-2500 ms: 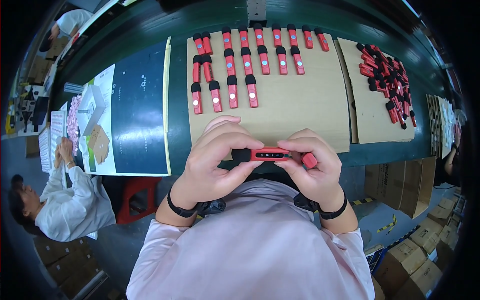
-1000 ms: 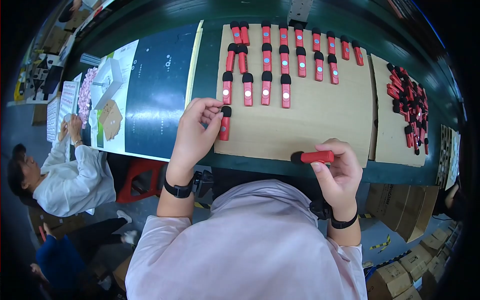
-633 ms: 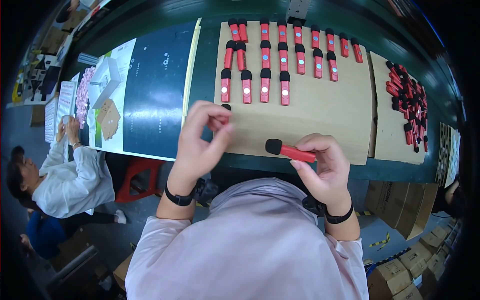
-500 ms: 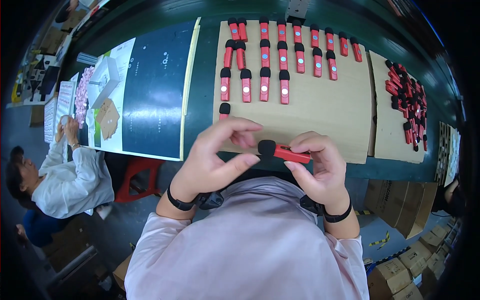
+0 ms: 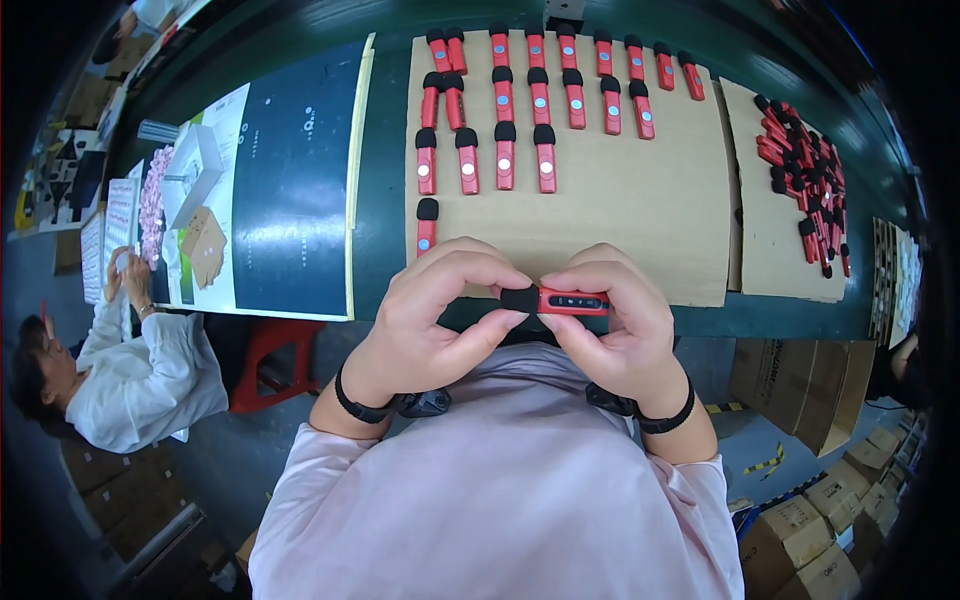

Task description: The person picks up a red microphone, turns it over to inspect it, and places it onto a cardboard sheet. This process is repeated for several microphones, which are arranged in rows on the sheet.

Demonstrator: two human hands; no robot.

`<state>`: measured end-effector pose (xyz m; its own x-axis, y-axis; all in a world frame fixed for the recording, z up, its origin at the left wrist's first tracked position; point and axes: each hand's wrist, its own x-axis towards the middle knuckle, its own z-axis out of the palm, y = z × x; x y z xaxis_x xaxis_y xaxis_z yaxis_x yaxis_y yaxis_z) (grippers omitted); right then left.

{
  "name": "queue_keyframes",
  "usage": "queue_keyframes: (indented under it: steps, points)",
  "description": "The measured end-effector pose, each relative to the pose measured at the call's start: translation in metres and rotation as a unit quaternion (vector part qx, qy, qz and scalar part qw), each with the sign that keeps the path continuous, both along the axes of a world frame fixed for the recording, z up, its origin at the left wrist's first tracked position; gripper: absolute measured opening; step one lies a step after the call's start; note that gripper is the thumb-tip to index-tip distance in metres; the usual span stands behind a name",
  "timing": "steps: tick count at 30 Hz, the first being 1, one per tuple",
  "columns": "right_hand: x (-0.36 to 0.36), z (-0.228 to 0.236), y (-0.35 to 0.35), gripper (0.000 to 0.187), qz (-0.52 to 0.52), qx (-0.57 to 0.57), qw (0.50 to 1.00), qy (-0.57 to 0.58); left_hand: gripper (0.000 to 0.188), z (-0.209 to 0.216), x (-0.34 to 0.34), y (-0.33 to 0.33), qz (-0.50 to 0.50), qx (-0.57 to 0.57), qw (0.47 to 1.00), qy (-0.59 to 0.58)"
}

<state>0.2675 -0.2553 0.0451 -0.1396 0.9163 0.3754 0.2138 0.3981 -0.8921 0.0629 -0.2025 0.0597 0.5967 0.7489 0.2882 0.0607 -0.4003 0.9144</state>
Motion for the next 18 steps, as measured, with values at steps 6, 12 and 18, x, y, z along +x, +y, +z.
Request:
queue_keyframes:
  steps: [6, 12, 18]
  points:
    - [-0.0005, 0.0020, -0.0003, 0.028, -0.006, 0.006, 1.000, 0.003, 0.025, -0.0021, 0.0023, 0.0013, 0.014, 0.043, 0.999, -0.010]
    - [0.0032, -0.0013, -0.0056, 0.030, 0.000, -0.101, 0.993, 0.056, 0.025, -0.0045, 0.0035, 0.0070, 0.003, 0.119, 0.993, -0.003]
    - [-0.0059, 0.0000, -0.0041, 0.028, -0.051, -0.035, 0.995, 0.078, 0.024, -0.0059, 0.0021, 0.0045, 0.026, 0.030, 0.999, 0.014]
